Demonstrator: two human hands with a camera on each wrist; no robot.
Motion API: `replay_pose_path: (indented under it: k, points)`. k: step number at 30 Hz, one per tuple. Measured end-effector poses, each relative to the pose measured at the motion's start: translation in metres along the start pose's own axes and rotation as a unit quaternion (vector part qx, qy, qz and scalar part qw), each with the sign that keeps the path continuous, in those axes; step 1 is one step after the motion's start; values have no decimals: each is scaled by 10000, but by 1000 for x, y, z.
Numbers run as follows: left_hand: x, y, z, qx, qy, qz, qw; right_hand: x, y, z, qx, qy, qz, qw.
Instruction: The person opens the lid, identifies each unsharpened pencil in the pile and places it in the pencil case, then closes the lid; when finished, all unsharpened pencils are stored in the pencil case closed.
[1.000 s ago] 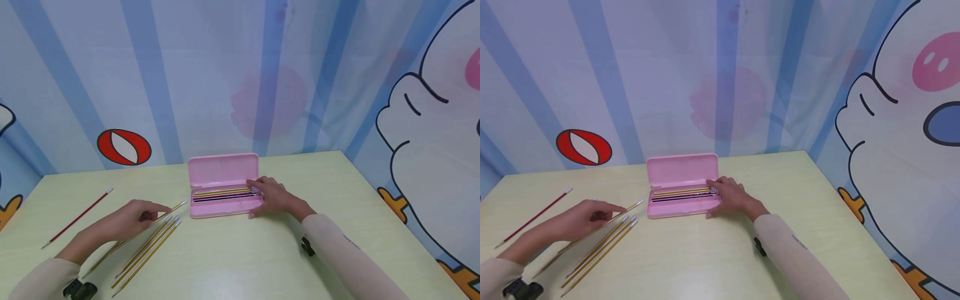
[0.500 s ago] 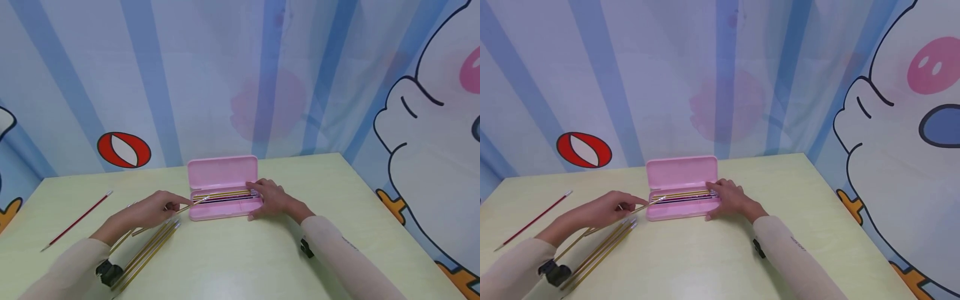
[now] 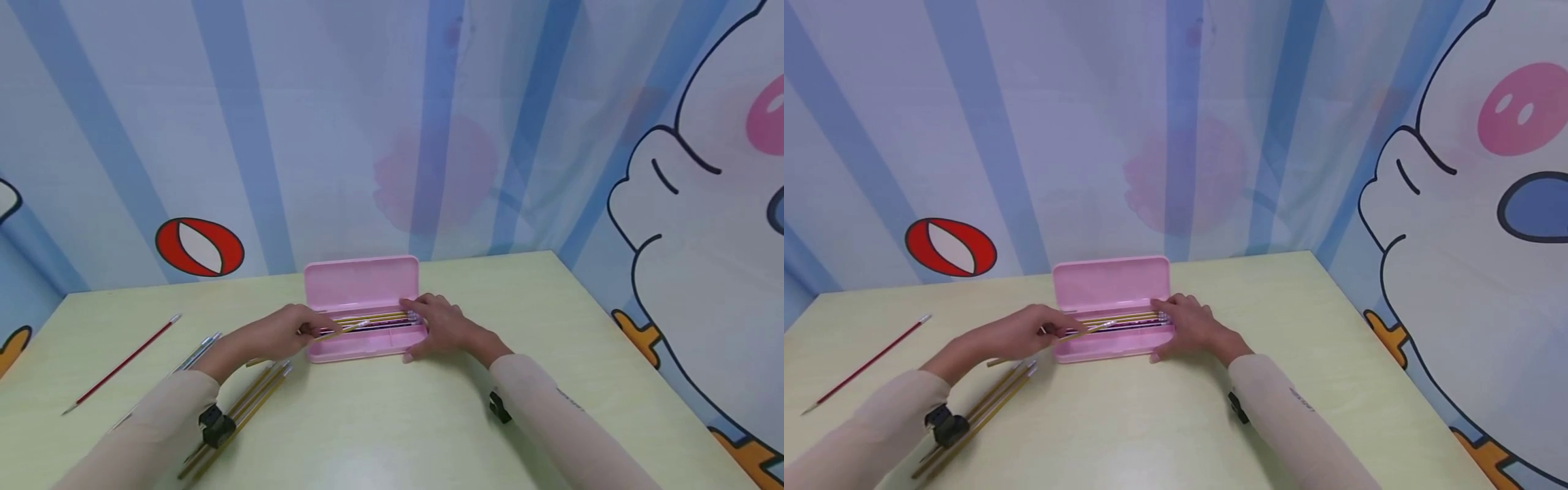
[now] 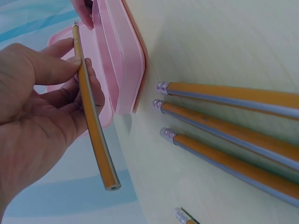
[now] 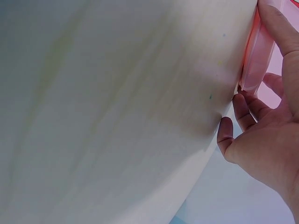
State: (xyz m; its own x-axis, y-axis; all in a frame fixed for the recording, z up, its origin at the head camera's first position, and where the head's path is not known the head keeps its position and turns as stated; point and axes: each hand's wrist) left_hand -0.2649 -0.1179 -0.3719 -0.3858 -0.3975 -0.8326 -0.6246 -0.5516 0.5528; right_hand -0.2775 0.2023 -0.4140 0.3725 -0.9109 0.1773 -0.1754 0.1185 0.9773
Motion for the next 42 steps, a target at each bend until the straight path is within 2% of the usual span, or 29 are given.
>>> replay_pose_path:
  k: [7, 13, 21, 31, 42]
  points:
    - [2, -4, 13, -39, 168, -209, 9996, 0, 1, -1, 3, -10, 14, 10000]
    - [3, -7, 25, 62, 88, -274, 9996, 0, 0, -2, -43, 0, 44, 10000]
    - [7, -11, 44, 38, -247, 72, 9997, 0, -2, -2, -43, -21, 19, 10000]
    - [12, -14, 56, -142, -219, 210, 9994, -1, -2, -1, -102, 76, -62, 9999]
    - [11, -20, 72, -311, -168, 464, 9983, 0, 1, 0, -111, 34, -162, 9998]
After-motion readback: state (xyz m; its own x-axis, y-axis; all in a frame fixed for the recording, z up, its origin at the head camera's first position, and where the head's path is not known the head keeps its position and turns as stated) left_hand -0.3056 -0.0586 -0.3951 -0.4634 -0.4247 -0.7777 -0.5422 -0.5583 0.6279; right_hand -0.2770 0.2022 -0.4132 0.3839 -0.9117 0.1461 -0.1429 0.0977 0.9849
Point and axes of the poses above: each hand's wrist, its own z-axis towards the middle knuckle, its own y-axis out of the back of the hand, x = y × z, and after that the axes turned 15 degrees about -z, right-handed
